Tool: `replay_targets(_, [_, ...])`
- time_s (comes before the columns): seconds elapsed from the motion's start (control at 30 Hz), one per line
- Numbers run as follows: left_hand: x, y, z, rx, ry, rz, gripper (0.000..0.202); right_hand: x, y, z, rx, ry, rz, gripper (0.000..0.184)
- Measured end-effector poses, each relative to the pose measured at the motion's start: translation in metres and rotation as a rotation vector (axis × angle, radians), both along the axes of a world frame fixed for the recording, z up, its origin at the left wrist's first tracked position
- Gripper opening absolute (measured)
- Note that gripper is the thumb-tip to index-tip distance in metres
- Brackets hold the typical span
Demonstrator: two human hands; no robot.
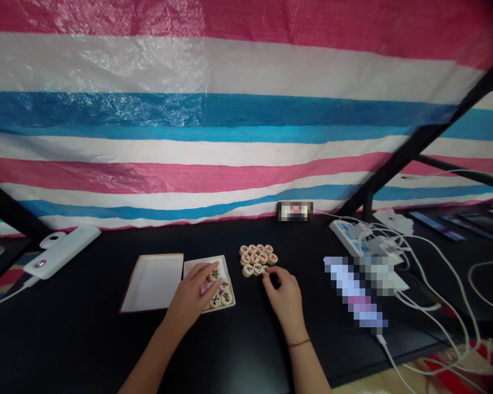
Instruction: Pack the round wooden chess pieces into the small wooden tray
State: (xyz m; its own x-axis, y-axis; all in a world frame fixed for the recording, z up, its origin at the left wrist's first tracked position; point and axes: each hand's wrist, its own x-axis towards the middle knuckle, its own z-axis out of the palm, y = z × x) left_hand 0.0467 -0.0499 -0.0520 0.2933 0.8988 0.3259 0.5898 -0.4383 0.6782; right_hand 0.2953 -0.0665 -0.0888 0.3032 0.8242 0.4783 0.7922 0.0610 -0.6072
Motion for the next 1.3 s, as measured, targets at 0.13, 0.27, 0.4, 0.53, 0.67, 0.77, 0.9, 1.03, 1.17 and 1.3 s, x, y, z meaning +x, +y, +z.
replay_targets(0.13, [0.006, -0.005, 0.000, 0.011, 0.033, -0.062, 0.036, -0.021, -0.006, 0.018, 0.212, 0.083, 0.048, 0.015])
replay_targets(0.27, [0.015, -0.010, -0.003, 0.072, 0.086, -0.179, 0.042, -0.052, -0.015, 0.031, 0.133, 0.174, 0.484, 0.010])
replay_targets(0.4, [0.020, -0.012, -0.008, 0.198, 0.142, -0.236, 0.051, -0.068, -0.019, 0.033, 0.035, 0.237, 0.565, 0.015])
replay_targets(0.53, [0.019, -0.012, -0.008, 0.260, 0.184, -0.211, 0.050, -0.065, -0.018, 0.032, 0.078, 0.237, 0.528, 0.020])
replay_targets(0.67, [0.016, -0.010, -0.005, 0.228, 0.240, -0.143, 0.046, -0.040, -0.011, 0.023, 0.149, 0.215, 0.131, 0.023])
replay_targets(0.77, [0.011, -0.007, -0.004, 0.202, 0.265, -0.113, 0.037, -0.013, -0.007, 0.009, 0.056, 0.265, -0.159, 0.034])
replay_targets(0.9, [0.007, -0.003, -0.003, 0.173, 0.261, -0.104, 0.031, 0.007, -0.003, -0.006, -0.067, 0.314, -0.105, 0.040])
replay_targets(1.03, [0.007, -0.004, -0.002, 0.157, 0.236, -0.112, 0.028, 0.004, -0.001, -0.009, -0.093, 0.241, -0.060, 0.037])
replay_targets(1.17, [0.008, -0.004, 0.001, 0.160, 0.209, -0.124, 0.023, 0.001, 0.000, -0.007, -0.086, 0.126, -0.025, 0.031])
replay_targets(1.3, [0.008, -0.004, 0.002, 0.158, 0.180, -0.130, 0.021, 0.001, 0.001, -0.008, -0.081, 0.075, -0.018, 0.031])
